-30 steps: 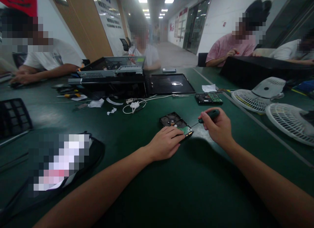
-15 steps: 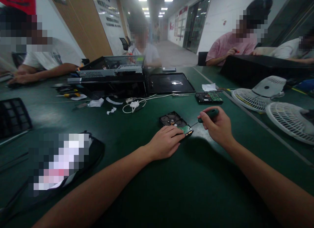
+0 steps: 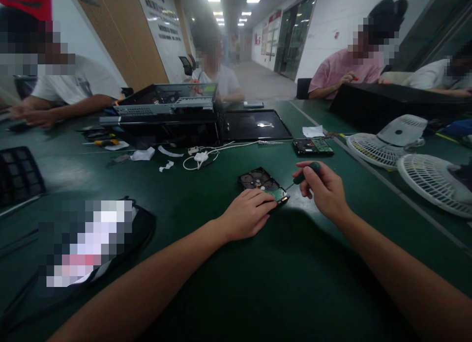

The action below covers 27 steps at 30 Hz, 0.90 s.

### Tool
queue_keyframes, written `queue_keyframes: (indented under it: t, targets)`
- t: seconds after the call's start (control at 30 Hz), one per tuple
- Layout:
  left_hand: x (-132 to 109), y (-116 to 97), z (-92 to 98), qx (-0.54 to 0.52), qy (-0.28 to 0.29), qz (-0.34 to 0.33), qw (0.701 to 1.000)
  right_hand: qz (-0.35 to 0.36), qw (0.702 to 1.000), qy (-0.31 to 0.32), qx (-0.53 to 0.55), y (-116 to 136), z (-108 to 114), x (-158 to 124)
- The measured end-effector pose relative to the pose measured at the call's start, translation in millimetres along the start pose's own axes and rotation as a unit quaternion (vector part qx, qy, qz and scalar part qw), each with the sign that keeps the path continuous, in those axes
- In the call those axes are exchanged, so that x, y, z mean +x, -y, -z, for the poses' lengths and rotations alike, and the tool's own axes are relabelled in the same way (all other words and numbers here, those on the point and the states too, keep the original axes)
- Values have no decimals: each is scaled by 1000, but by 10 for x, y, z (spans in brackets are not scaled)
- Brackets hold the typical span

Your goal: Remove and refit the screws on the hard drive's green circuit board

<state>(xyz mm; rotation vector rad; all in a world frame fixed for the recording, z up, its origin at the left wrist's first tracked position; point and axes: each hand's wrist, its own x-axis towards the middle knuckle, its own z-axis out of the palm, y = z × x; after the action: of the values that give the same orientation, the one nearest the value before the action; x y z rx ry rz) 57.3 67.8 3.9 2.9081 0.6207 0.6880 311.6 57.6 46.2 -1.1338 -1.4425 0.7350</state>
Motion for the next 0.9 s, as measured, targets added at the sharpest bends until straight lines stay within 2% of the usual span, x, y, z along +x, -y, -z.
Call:
queue_keyframes:
  t: [0.17,0.27,0.43,0.6,0.9]
  targets:
    - [6,-21,11,-4,14,17,1000,-12,1000,11,20,-8,12,18]
    - [8,-17,3,-5,16,21,1000,-6,999,6,-38,-56,16,19]
    - [9,-10,-9,-6,12,18,1000,60,984,-40,-162,-136,40,-1]
    - [14,-21,-14,-7,10,18,1000,84,975,-66,-193,-165,40,-14]
    - [20,-30,-4,-12,11,20,1000,130,947,-72,-285,-113,28,-43]
